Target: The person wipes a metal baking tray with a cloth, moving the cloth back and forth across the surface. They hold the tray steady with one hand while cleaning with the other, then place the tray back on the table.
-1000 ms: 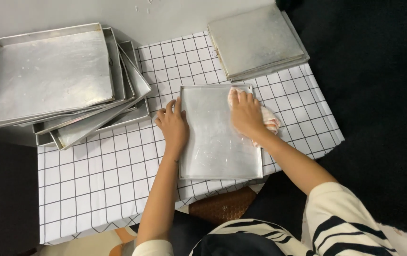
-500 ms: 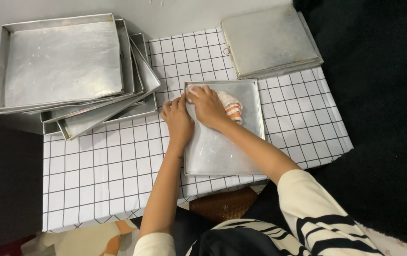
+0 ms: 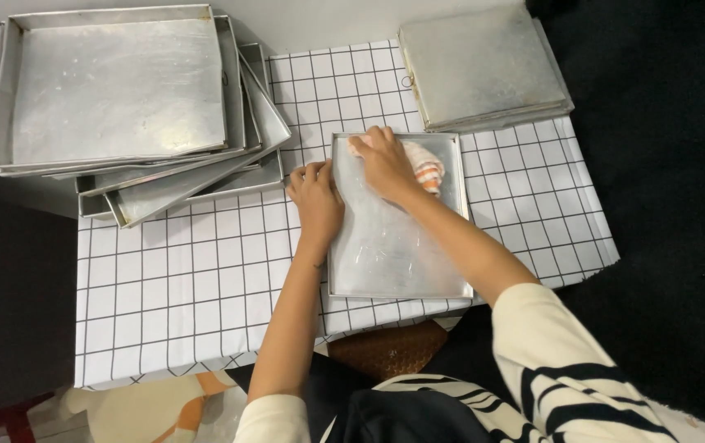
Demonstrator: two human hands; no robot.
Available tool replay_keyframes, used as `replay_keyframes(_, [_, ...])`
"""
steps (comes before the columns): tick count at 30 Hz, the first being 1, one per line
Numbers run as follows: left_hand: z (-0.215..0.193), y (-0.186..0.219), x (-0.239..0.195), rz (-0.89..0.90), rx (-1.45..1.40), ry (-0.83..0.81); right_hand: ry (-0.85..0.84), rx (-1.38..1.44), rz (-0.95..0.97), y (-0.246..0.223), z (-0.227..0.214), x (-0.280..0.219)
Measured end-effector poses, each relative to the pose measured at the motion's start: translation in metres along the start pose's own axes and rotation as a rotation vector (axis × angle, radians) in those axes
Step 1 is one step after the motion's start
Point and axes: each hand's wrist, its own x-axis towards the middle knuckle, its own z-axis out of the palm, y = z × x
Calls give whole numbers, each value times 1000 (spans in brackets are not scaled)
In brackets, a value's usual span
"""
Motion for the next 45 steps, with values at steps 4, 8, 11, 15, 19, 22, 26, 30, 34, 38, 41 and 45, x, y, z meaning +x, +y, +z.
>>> replay_keyframes(4, [1,0,0,0,-12,5,78,34,-58,-30,8,6])
replay_keyframes(8, [2,1,-1,-22,-17,77,147,150,-149,-52,12,-31])
replay_keyframes(11, [1,-1,-1,-14,-42,154,108,233,-280,-61,13,-84])
replay_keyframes(15, [4,2,-1,-19,73,115,-92,454,-367,-84,-29,-136])
replay_keyframes(19, [0,7,-2,23,120,41,-377,511,-295,-56,-48,-166])
replay_keyframes(22, [1,2,-1,55,132,44,-401,457,-204,-40,-85,-157])
replay_keyframes(26, [9,-7,-1,50,93,40,-205,156,-6,-13,-109,-119])
replay_keyframes(30, [11,-6,-1,54,74,30,71,26,-131,8,-30,-54])
replay_keyframes(34, [14,-6,0,49,115,24,52,18,-231,7,17,-4])
replay_keyframes(38, [9,-5,-1,30,148,12,-174,-231,-131,-9,-30,5])
replay_keyframes(41, [1,0,-2,-8,127,12,13,-581,-240,21,-18,-17])
replay_keyframes(45, [2,1,-3,-8,109,25,15,-838,-217,69,-25,-55])
